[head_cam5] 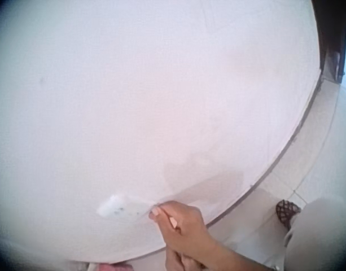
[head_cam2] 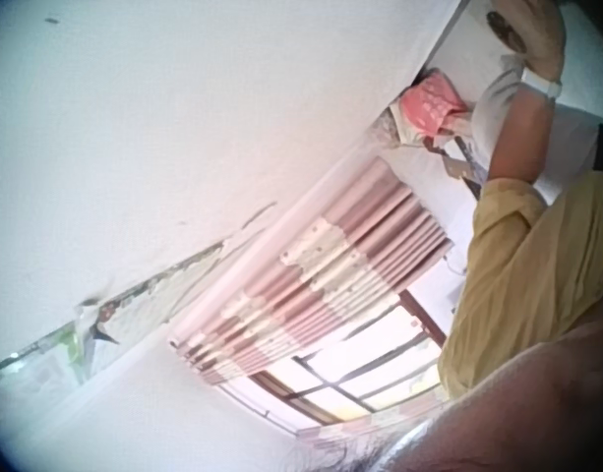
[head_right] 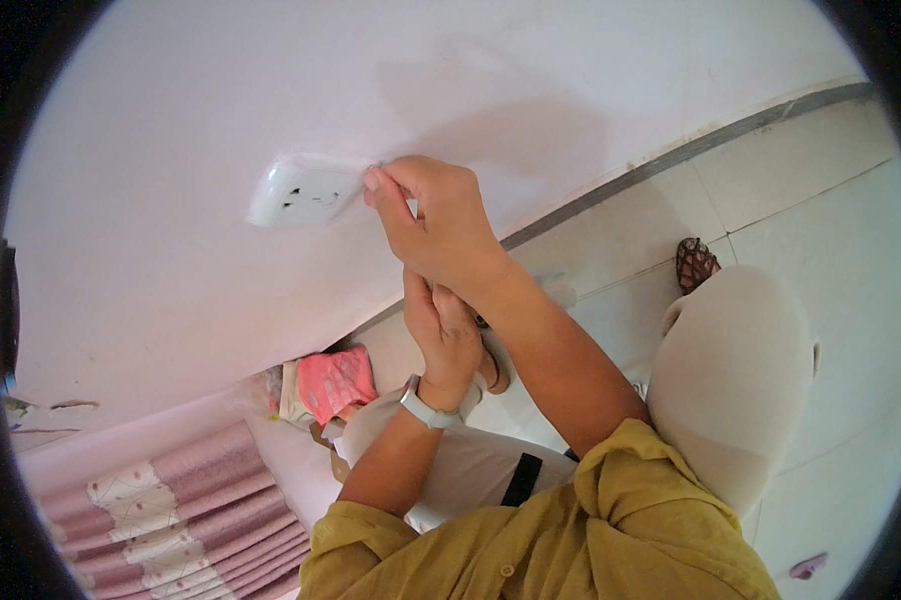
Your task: The person cleans a wall-mounted electrical socket by using a screwdriver to press and move a cloth into the openings and across the surface.
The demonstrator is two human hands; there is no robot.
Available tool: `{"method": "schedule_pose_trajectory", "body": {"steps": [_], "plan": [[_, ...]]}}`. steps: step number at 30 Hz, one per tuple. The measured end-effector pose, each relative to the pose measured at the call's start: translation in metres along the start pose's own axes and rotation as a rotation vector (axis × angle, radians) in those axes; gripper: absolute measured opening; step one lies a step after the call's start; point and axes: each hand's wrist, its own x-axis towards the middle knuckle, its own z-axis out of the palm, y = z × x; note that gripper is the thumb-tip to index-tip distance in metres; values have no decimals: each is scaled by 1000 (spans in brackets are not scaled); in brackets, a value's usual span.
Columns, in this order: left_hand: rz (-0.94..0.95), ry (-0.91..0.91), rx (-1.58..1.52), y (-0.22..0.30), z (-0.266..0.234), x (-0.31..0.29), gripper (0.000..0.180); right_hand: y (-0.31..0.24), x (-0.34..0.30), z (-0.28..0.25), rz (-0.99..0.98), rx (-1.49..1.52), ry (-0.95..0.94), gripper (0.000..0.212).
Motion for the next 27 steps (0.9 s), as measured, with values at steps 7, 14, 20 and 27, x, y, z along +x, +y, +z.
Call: {"method": "schedule_pose_trajectory", "body": {"steps": [7, 14, 20, 27], "plan": [[10, 22, -34, -4, 5, -5, 29, 11, -3, -2, 135, -88, -33, 22], [-81, -32, 11, 13, 1, -3, 22, 11, 5, -5, 305, 413, -127, 28], [-25, 6, -77, 13, 2, -3, 23, -5, 4, -17, 402, 370, -256, 33], [-16, 36, -5, 9, 4, -8, 26, 1, 1, -11, 382, 401, -205, 26]]}}
